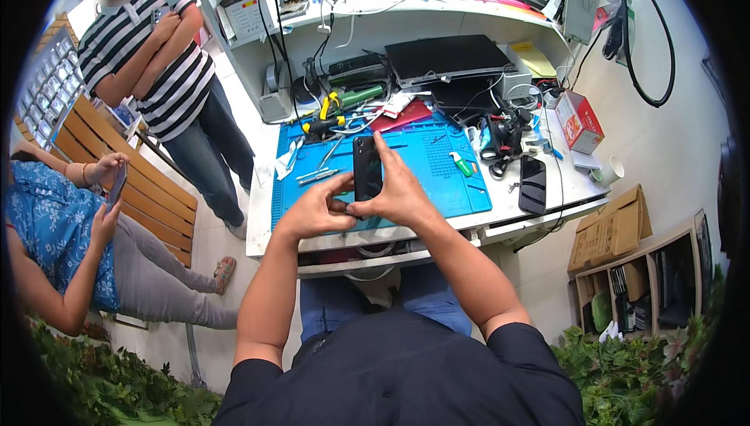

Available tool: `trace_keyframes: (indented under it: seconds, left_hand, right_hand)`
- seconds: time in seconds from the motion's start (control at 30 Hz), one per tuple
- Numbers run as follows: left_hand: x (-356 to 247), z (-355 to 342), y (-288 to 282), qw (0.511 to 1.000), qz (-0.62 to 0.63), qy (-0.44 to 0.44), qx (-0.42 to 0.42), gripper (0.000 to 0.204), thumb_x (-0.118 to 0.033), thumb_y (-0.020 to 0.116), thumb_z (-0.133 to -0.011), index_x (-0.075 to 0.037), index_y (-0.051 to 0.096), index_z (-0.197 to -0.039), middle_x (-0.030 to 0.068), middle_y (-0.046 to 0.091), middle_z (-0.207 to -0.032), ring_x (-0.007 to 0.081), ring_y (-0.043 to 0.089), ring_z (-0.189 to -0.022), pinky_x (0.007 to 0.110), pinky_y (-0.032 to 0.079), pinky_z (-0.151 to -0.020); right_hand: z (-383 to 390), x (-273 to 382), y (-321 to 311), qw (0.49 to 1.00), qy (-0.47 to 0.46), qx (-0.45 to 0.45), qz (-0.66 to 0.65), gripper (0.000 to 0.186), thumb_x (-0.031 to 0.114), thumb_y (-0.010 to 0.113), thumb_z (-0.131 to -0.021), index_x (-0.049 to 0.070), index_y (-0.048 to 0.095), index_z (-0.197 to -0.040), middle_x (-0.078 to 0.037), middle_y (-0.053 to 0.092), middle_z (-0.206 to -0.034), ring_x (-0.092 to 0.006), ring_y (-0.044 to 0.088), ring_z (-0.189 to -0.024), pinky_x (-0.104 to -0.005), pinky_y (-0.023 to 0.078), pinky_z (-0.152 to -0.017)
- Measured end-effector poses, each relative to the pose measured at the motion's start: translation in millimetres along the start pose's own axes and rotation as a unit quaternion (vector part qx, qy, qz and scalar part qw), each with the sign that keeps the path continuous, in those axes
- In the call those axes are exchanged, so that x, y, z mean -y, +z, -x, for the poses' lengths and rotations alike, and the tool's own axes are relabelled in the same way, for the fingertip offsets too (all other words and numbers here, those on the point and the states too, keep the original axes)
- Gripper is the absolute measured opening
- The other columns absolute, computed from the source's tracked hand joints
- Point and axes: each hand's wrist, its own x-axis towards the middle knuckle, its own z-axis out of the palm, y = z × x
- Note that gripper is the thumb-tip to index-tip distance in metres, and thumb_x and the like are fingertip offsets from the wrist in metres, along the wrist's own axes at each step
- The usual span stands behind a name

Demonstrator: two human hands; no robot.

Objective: The person snaps the casing of a mobile phone together using their hands and then takes a tablet from a person standing nearby.

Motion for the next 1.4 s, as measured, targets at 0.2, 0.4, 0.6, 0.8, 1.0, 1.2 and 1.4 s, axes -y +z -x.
trace_keyframes:
  seconds: [0.2,0.4,0.6,0.8,1.0,1.2,1.4]
  left_hand:
    - [13.7,-6.3,7.3,0.997,0.064,0.046,-0.011,0.091,0.011,0.081,-0.088,0.002,0.041,-0.169,0.0139,0.054,-0.164,0.0189,0.07,-0.127,0.033,0.062,-0.105]
    - [26.6,-8.3,11.0,0.996,0.081,0.045,-0.019,0.089,0.013,0.08,-0.091,0.002,0.039,-0.169,0.0152,0.052,-0.165,0.0206,0.069,-0.13,0.035,0.062,-0.108]
    - [26.6,-10.1,14.6,0.993,0.105,0.045,-0.024,0.09,0.014,0.077,-0.091,0.003,0.036,-0.17,0.0168,0.056,-0.161,0.0213,0.07,-0.132,0.036,0.061,-0.11]
    - [23.1,-10.9,25.7,0.991,0.112,0.057,-0.044,0.091,0.021,0.061,-0.085,0.004,0.034,-0.171,0.0164,0.058,-0.159,0.0208,0.068,-0.135,0.036,0.06,-0.109]
    - [14.3,-11.7,36.6,0.991,0.094,0.056,-0.074,0.094,0.022,0.053,-0.08,0.005,0.035,-0.171,0.0163,0.061,-0.156,0.0179,0.068,-0.133,0.022,0.056,-0.089]
    - [17.7,-12.8,37.6,0.991,0.061,0.063,-0.096,0.093,0.021,0.053,-0.08,0.005,0.036,-0.17,0.0149,0.063,-0.152,0.0158,0.069,-0.129,0.022,0.055,-0.088]
    - [4.6,-4.9,45.3,0.966,-0.104,0.125,-0.2,0.082,0.01,0.066,-0.086,-0.005,0.051,-0.166,0.0155,0.073,-0.137,0.0165,0.072,-0.123,0.032,0.06,-0.103]
  right_hand:
    - [2.8,13.9,-0.7,0.997,-0.006,-0.018,0.077,0.148,0.03,0.103,-0.061,0.0,0.016,-0.176,-0.028,0.056,-0.144,-0.0483,0.071,-0.119,-0.0513,0.063,-0.099]
    - [3.6,12.6,-1.8,0.997,0.018,-0.004,0.076,0.15,0.034,0.105,-0.059,0.001,0.016,-0.176,-0.028,0.054,-0.149,-0.049,0.071,-0.123,-0.0518,0.063,-0.102]
    - [-0.9,13.3,-7.5,0.995,0.051,0.019,0.082,0.154,0.047,0.104,-0.057,-0.002,0.017,-0.175,-0.031,0.054,-0.15,-0.0496,0.07,-0.127,-0.0508,0.062,-0.105]
    - [-7.0,8.6,-9.5,0.99,0.082,0.046,0.102,0.155,0.051,0.103,-0.058,-0.011,0.017,-0.172,-0.033,0.055,-0.15,-0.0487,0.067,-0.132,-0.048,0.058,-0.11]
    - [-10.1,6.3,-9.6,0.988,0.103,0.058,0.101,0.154,0.052,0.102,-0.057,-0.013,0.02,-0.171,-0.034,0.056,-0.149,-0.0487,0.066,-0.133,-0.0471,0.057,-0.112]
    - [-10.6,6.3,-9.2,0.992,0.095,0.046,0.067,0.152,0.05,0.102,-0.058,-0.013,0.021,-0.17,-0.034,0.057,-0.148,-0.0479,0.066,-0.134,-0.0462,0.056,-0.113]
    - [-15.5,-8.1,-17.4,0.957,0.148,0.062,-0.244,0.121,0.037,0.105,-0.062,-0.014,0.043,-0.152,-0.023,0.074,-0.117,-0.0339,0.077,-0.104,-0.0438,0.066,-0.078]
